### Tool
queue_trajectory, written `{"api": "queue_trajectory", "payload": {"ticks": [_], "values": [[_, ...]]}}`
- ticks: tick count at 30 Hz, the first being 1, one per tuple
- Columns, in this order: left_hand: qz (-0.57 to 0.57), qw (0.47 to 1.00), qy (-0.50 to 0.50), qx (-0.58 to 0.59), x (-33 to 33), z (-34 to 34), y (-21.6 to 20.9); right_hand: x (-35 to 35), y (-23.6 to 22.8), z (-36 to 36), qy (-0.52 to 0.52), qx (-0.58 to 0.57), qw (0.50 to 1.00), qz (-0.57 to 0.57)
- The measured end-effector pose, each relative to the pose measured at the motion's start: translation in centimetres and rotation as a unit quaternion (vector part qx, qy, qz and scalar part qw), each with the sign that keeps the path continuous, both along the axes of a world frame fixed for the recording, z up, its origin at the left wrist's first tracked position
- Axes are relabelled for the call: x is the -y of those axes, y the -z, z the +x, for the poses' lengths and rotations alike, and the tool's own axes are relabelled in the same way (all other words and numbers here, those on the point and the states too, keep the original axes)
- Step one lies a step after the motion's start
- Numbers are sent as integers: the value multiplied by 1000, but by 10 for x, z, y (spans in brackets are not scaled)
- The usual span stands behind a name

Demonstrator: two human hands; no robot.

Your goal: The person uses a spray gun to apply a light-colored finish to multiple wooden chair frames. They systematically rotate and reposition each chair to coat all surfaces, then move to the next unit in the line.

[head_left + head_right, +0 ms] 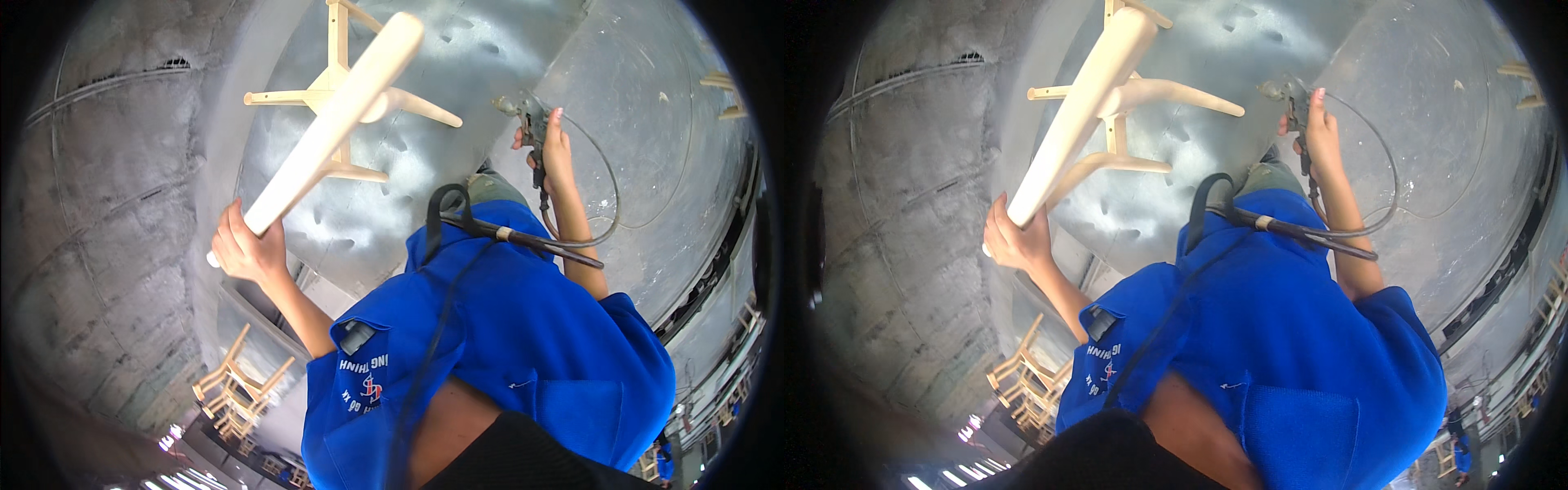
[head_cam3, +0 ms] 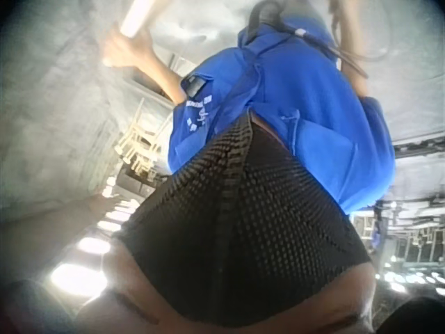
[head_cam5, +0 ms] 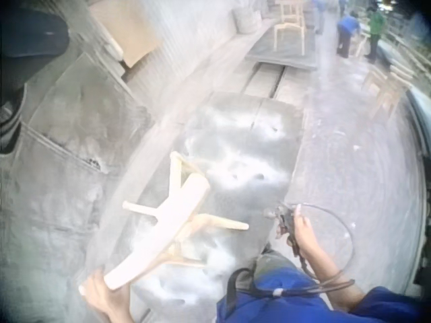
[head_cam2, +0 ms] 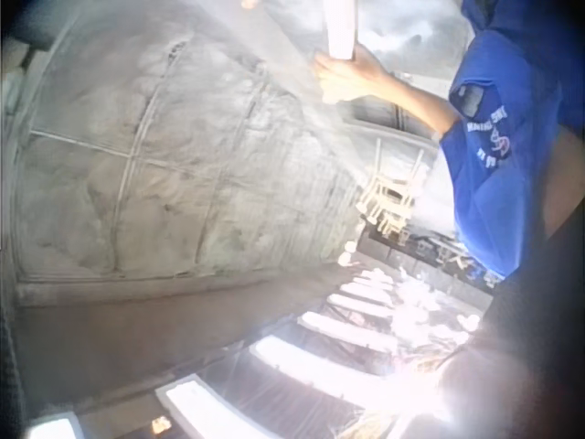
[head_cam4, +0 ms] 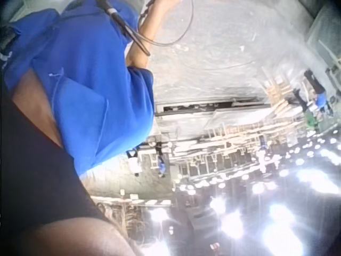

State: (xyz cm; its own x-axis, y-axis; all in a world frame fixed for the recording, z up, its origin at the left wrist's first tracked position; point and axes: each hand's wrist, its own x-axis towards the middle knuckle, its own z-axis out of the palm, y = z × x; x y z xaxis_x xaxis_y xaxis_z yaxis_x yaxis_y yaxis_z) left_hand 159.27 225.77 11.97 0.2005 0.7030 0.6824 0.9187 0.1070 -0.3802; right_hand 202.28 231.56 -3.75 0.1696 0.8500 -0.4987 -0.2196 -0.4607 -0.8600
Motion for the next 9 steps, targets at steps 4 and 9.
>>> {"api": "queue_trajectory", "payload": {"ticks": [4, 9], "values": [[-64, 995, -70, 41, 16, 15, -58, -39, 7, -15, -44, 21, 999, 19], [-119, 949, -237, 168, -50, -6, -134, -118, 16, -54, -81, -81, 981, 155]]}}
